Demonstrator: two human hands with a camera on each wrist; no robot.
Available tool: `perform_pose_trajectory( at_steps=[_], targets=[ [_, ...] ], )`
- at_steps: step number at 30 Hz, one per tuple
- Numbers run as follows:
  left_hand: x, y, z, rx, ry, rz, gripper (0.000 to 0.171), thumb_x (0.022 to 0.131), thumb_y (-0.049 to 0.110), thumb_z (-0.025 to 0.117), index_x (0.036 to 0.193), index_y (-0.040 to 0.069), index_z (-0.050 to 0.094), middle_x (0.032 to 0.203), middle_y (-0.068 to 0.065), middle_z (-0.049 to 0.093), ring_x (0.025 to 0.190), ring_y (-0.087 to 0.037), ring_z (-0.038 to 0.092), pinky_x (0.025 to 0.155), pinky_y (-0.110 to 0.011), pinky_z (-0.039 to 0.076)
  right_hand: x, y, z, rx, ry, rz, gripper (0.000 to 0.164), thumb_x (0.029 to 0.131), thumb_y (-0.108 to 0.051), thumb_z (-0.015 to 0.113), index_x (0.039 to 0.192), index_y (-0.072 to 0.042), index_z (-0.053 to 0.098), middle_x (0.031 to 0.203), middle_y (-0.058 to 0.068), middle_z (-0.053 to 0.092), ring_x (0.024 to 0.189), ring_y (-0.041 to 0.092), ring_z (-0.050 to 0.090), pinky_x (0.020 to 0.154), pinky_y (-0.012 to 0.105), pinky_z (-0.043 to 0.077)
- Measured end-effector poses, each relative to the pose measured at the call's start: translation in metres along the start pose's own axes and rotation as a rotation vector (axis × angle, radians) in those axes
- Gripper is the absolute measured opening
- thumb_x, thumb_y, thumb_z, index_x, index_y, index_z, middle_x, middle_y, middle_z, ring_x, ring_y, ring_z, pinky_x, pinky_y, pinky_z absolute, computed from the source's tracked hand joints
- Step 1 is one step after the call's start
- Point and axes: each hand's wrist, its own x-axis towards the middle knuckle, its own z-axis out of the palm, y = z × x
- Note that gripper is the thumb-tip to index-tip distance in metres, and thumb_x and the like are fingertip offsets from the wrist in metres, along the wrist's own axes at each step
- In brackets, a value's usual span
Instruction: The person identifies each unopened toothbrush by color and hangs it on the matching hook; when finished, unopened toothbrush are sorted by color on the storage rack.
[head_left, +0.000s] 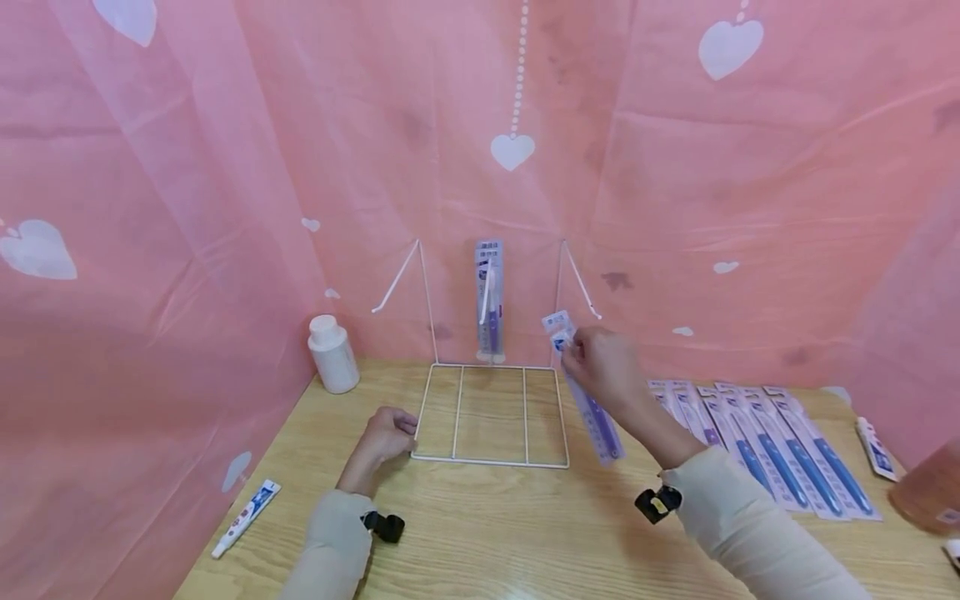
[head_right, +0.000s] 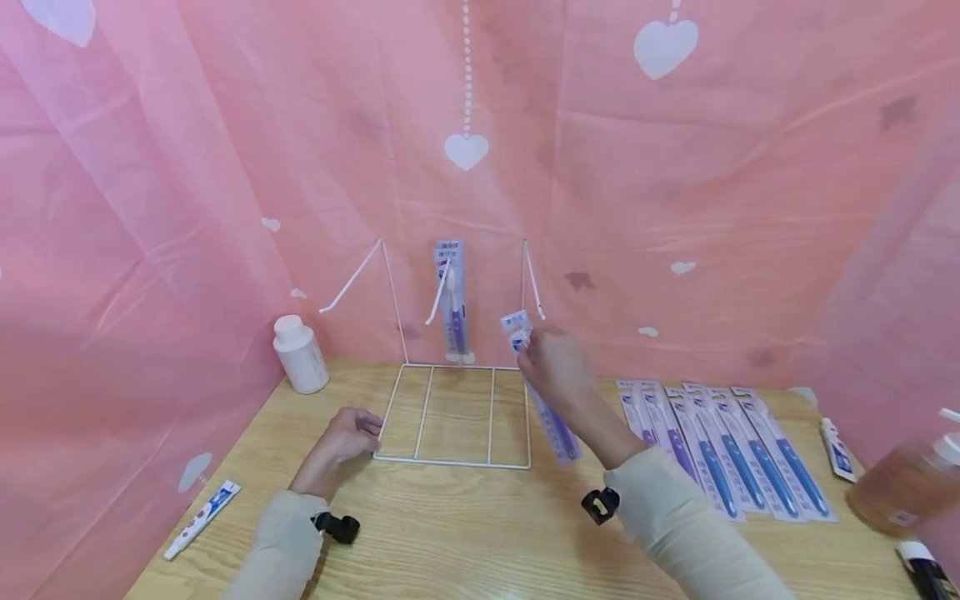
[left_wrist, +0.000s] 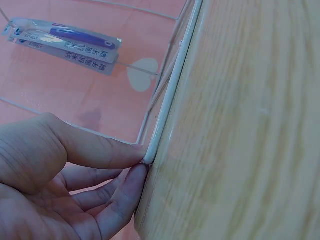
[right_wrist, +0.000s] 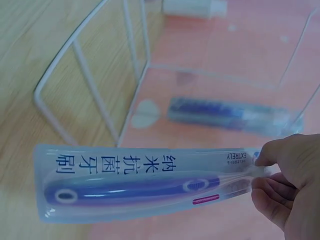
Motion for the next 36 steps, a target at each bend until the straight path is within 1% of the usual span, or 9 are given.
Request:
perform_pose_trajectory(
  at_steps=[3,6,11,16,19,23,27,32,36],
  targets=[
    [-0.001,0.0,0.0,-0.001,-0.002,0.002,0.034,0.068,-0.013,0.071,0.101,-0.006,0.069,0.088,-0.01,0.063,0.084,-0.024,0.059,0.076,-0.036,0.052,0.001,-0.016,-0.004,0.024,0.023,-0.045,0.017,0.085,-0.008,0.065,0.072,-0.005,0.056,0.064,0.003,0.048,0.05,0.014,0.044,0.043,0.026,0.036],
    [-0.003,0.001,0.0,0.004,-0.007,0.006,0.034,0.069,-0.013,0.072,0.102,-0.006,0.069,0.089,-0.009,0.063,0.084,-0.024,0.059,0.076,-0.036,0.052,0.003,-0.03,-0.008,0.055,0.065,-0.097,0.014,0.086,-0.008,0.065,0.074,-0.004,0.059,0.067,0.004,0.051,0.054,0.015,0.046,0.046,0.027,0.039],
    [-0.003,0.001,0.0,0.01,-0.008,-0.002,0.034,0.068,-0.013,0.072,0.102,-0.006,0.069,0.089,-0.009,0.063,0.085,-0.024,0.06,0.075,-0.036,0.052,0.007,-0.053,-0.017,0.096,0.134,-0.175,0.013,0.086,-0.009,0.067,0.075,-0.003,0.063,0.067,0.003,0.055,0.058,0.014,0.049,0.048,0.027,0.043],
    [-0.003,0.001,-0.002,0.005,-0.011,-0.003,0.034,0.068,-0.012,0.072,0.102,-0.005,0.069,0.09,-0.009,0.063,0.085,-0.025,0.059,0.076,-0.037,0.052,0.009,-0.077,-0.025,0.118,0.195,-0.233,0.01,0.085,-0.01,0.07,0.079,-0.003,0.067,0.07,0.004,0.06,0.059,0.014,0.056,0.051,0.027,0.049],
    [-0.003,0.001,-0.002,-0.005,-0.009,0.0,0.034,0.068,-0.013,0.072,0.101,-0.006,0.069,0.089,-0.01,0.063,0.085,-0.025,0.059,0.075,-0.036,0.052,0.011,-0.086,-0.026,0.129,0.227,-0.26,0.008,0.084,-0.009,0.07,0.08,-0.003,0.067,0.071,0.003,0.06,0.06,0.015,0.058,0.052,0.027,0.05],
    [-0.003,0.001,-0.002,-0.012,-0.009,-0.002,0.033,0.068,-0.013,0.072,0.1,-0.006,0.069,0.089,-0.01,0.063,0.084,-0.024,0.059,0.075,-0.036,0.052,0.013,-0.092,-0.026,0.139,0.226,-0.27,0.009,0.084,-0.01,0.07,0.079,-0.004,0.066,0.071,0.003,0.06,0.061,0.014,0.058,0.052,0.026,0.05],
    [-0.003,0.001,-0.002,-0.002,-0.011,-0.002,0.033,0.068,-0.013,0.072,0.101,-0.006,0.069,0.088,-0.01,0.063,0.084,-0.024,0.059,0.076,-0.037,0.051,0.014,-0.097,-0.025,0.144,0.197,-0.259,0.01,0.085,-0.011,0.07,0.079,-0.004,0.066,0.071,0.002,0.06,0.061,0.014,0.058,0.052,0.024,0.049],
    [-0.002,0.0,-0.002,-0.01,-0.01,0.0,0.033,0.068,-0.013,0.072,0.1,-0.005,0.069,0.088,-0.01,0.062,0.084,-0.025,0.058,0.076,-0.037,0.051,0.015,-0.101,-0.024,0.148,0.165,-0.245,0.01,0.084,-0.01,0.073,0.08,-0.002,0.066,0.072,0.003,0.06,0.061,0.014,0.057,0.051,0.023,0.049],
    [-0.003,0.001,-0.002,-0.011,-0.008,0.006,0.033,0.068,-0.013,0.071,0.1,-0.006,0.069,0.087,-0.01,0.062,0.083,-0.025,0.058,0.075,-0.036,0.051,0.016,-0.102,-0.021,0.151,0.154,-0.233,0.011,0.084,-0.009,0.073,0.078,-0.004,0.064,0.071,0.003,0.059,0.06,0.013,0.057,0.051,0.023,0.048]
  ],
)
